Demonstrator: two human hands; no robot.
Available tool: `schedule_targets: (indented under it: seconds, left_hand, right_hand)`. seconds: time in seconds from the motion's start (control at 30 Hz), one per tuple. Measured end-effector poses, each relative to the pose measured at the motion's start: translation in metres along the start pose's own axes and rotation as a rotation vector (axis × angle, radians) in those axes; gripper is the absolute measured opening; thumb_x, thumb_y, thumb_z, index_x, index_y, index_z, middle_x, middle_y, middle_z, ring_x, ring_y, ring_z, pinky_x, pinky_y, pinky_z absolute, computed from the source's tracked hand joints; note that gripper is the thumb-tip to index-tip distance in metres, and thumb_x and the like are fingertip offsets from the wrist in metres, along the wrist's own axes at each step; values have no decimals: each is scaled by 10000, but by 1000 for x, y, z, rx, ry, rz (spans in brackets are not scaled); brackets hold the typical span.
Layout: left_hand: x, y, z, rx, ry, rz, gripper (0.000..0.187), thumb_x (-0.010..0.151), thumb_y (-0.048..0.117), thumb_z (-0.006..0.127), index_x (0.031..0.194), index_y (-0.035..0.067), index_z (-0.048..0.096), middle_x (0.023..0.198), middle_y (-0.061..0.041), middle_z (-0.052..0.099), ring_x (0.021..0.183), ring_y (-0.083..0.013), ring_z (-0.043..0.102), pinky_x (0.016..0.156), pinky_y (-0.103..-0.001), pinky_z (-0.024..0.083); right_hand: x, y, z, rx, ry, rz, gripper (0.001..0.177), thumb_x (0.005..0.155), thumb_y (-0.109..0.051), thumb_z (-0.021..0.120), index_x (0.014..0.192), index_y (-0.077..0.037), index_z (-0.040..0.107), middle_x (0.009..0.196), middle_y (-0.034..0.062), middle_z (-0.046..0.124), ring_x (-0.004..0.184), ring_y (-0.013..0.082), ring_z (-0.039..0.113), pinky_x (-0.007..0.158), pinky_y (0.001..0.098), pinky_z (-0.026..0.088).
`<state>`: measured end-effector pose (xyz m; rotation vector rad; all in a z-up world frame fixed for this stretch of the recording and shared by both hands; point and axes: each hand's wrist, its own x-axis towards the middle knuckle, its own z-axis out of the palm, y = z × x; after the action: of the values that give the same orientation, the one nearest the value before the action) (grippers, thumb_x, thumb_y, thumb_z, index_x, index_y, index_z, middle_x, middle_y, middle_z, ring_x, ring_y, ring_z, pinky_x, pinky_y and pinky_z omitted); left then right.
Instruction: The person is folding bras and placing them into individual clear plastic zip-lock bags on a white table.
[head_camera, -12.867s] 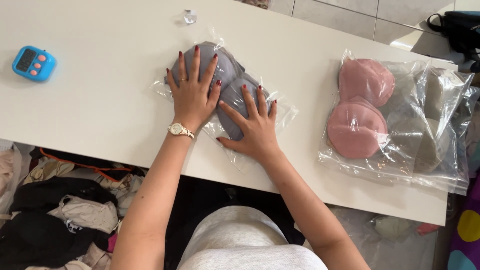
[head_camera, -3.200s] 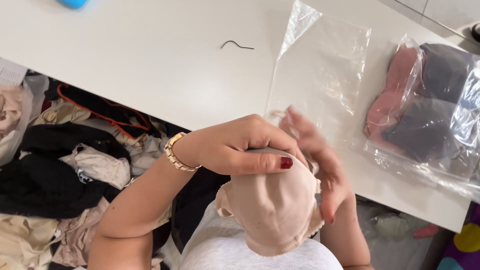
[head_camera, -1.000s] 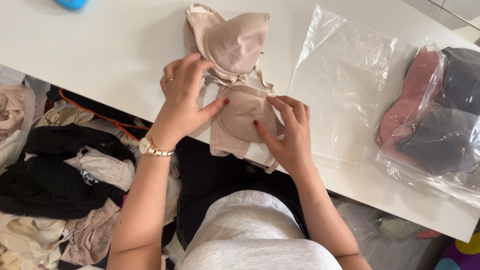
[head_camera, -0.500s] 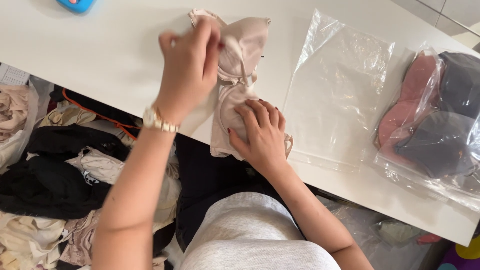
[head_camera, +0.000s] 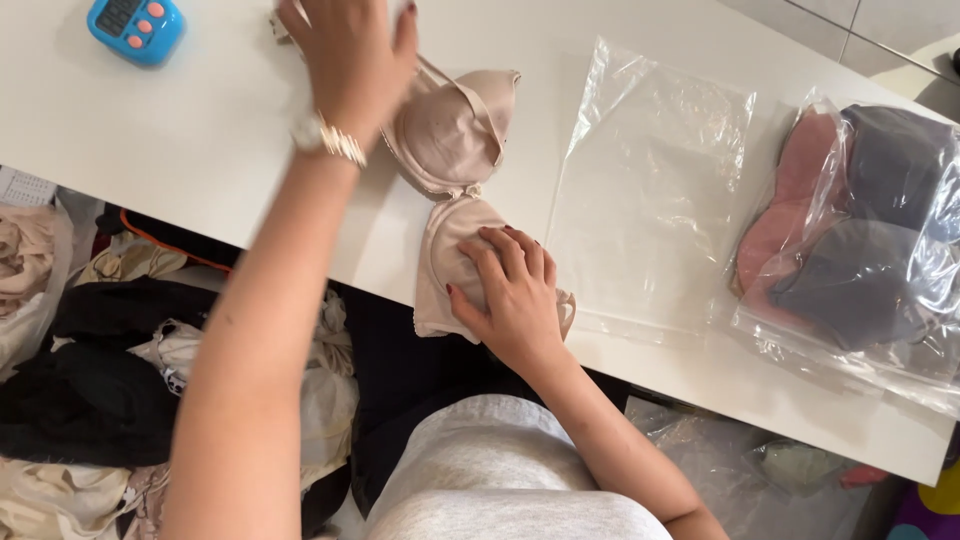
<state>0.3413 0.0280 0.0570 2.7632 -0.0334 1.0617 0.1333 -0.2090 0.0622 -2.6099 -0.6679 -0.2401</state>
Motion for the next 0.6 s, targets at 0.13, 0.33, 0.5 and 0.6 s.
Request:
schedule_targets:
  seconds: [0.13, 0.33, 0.5, 0.6]
  left_hand:
    - [-26, 33, -25, -124, -264, -6, 279, 979, 222, 714, 1135, 61, 547, 1102, -181, 571, 969, -353, 513, 775, -501, 461]
    - [-13, 44, -34, -427, -687, -102, 397, 1020, 468, 484, 1223, 141, 577, 1107, -112, 663, 1054, -384, 579, 831, -568, 432]
    - [8, 54, -25, -574, -629, -5, 409, 1000, 414, 633, 1198, 78, 508, 963, -122, 587, 871, -311, 580, 681, -487, 446]
    - [26, 64, -15, -776, -703, -177, 293, 1047, 316, 641, 892, 145, 460, 791, 6, 492, 725, -163, 466, 668, -352, 356]
  right_hand:
    - [-2, 2, 1, 10, -1, -2, 455, 892, -421, 674, 1272, -173, 634, 1356, 64, 576, 1284, 340, 513, 1033, 501, 422]
    - [-4, 1, 4, 19, 11, -7, 441, 872, -401, 676, 1257, -190, 635, 1368, 57, 572, 1292, 351, 511, 1025, 495, 428]
    - [-5, 1, 4, 75, 5, -7, 397, 841, -318, 702, 1215, -195, 653, 1348, 51, 564, 1306, 345, 493, 1025, 518, 437]
    - [-6, 4, 3, 98, -16, -30, 406, 825, -296, 696, 1214, -190, 651, 1357, 47, 562, 1311, 351, 489, 1052, 519, 421]
